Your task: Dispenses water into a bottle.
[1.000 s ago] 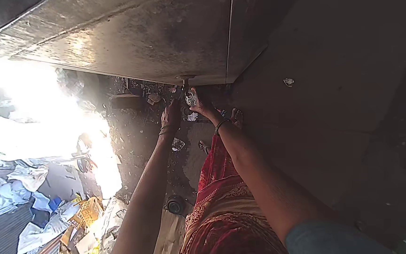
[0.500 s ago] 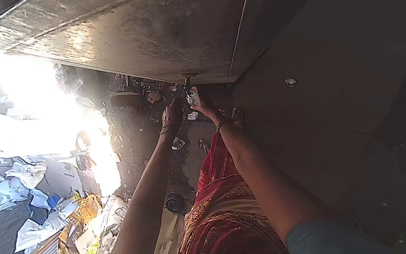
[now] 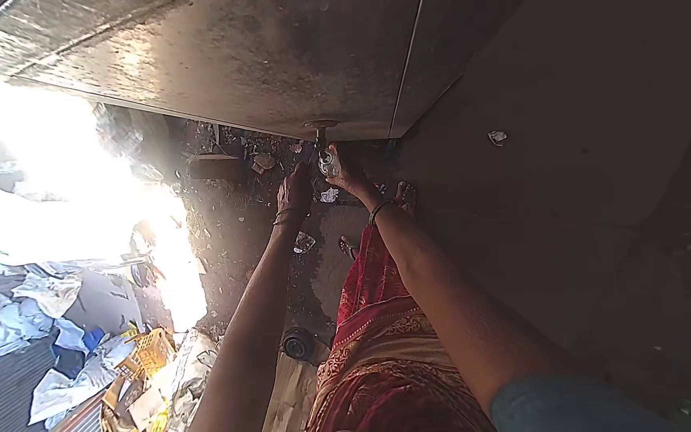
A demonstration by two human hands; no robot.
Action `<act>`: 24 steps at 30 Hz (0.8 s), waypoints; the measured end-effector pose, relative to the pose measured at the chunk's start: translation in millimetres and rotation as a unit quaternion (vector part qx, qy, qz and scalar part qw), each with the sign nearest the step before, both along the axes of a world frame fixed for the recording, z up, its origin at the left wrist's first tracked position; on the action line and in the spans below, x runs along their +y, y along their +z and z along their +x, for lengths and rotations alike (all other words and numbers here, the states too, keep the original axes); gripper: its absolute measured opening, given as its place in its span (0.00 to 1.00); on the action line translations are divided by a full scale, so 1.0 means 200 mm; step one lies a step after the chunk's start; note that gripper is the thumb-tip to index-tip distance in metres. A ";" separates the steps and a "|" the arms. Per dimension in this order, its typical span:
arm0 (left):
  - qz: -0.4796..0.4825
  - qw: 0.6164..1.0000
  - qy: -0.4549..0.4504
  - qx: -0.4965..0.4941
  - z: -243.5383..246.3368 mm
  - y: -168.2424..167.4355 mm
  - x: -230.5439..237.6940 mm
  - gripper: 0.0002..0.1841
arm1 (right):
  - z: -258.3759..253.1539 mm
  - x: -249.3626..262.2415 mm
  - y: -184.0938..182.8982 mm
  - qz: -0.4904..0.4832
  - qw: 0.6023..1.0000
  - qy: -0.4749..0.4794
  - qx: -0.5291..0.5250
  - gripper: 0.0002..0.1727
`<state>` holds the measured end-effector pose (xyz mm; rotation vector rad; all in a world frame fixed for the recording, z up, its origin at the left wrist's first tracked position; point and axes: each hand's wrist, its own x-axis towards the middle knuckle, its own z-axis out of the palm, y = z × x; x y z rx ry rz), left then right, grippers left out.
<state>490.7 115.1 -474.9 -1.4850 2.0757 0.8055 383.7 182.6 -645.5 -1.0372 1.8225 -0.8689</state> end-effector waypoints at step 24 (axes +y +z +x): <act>-0.008 1.000 0.007 0.007 0.01 -0.02 0.01 0.20 | -0.01 0.01 0.03 0.011 1.000 0.001 -0.002 0.56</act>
